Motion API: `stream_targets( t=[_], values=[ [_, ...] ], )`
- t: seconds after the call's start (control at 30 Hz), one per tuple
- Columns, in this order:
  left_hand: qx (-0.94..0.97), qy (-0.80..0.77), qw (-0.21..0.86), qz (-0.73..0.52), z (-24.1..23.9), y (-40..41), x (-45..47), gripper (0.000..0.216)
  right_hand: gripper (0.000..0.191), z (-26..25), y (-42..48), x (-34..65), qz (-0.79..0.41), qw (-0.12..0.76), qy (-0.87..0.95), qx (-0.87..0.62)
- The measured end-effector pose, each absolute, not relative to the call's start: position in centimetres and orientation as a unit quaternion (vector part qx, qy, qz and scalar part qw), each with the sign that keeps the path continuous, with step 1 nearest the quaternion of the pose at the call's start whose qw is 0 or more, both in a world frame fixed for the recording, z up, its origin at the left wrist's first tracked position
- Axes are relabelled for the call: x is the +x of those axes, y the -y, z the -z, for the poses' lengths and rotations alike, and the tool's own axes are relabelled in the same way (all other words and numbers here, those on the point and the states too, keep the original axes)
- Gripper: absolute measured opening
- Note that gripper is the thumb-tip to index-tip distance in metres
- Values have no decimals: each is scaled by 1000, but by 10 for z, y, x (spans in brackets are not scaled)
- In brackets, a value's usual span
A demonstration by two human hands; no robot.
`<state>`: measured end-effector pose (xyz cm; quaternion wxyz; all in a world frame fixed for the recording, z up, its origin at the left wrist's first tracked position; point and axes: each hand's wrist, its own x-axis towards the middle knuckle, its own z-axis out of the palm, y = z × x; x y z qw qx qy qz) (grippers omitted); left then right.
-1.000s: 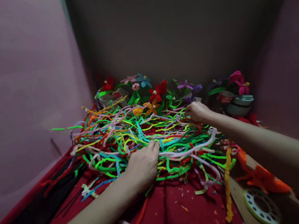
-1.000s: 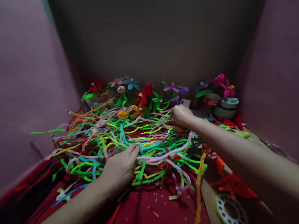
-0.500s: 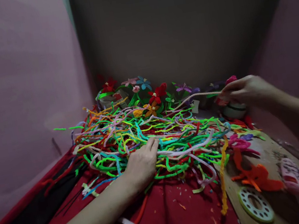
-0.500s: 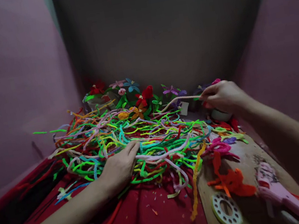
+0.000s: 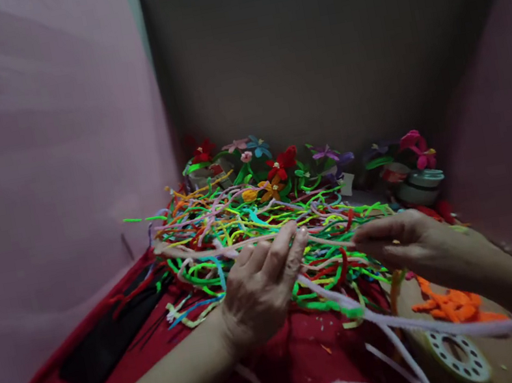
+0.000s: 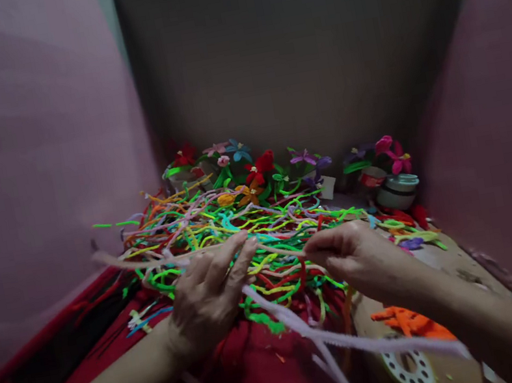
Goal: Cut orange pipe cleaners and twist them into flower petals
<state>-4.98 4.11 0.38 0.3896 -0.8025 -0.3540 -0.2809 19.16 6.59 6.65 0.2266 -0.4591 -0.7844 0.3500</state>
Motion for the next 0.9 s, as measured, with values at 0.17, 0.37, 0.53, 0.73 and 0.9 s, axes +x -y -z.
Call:
stream_targets(
  t=[0.17, 0.37, 0.53, 0.73, 0.9],
  values=[
    [-799, 444, 349, 205, 0, -46, -50, 28, 35, -65, -66, 186, -360, 191, 801, -439],
    [-809, 463, 321, 169, -3, -43, -55, 15, 36, -68, -95, 183, -402, 243, 759, -451],
    [-847, 376, 307, 215, 7, -42, -58, 23, 44, -60, -136, 156, -398, 342, 744, -413],
    [-864, 359, 277, 220, 14, -41, -58, 28, 45, -20, -155, 121, -212, 160, 870, -416],
    [-853, 400, 254, 217, 17, -49, -57, 35, 37, 26, -138, 116, -94, 130, 941, -298]
  ],
)
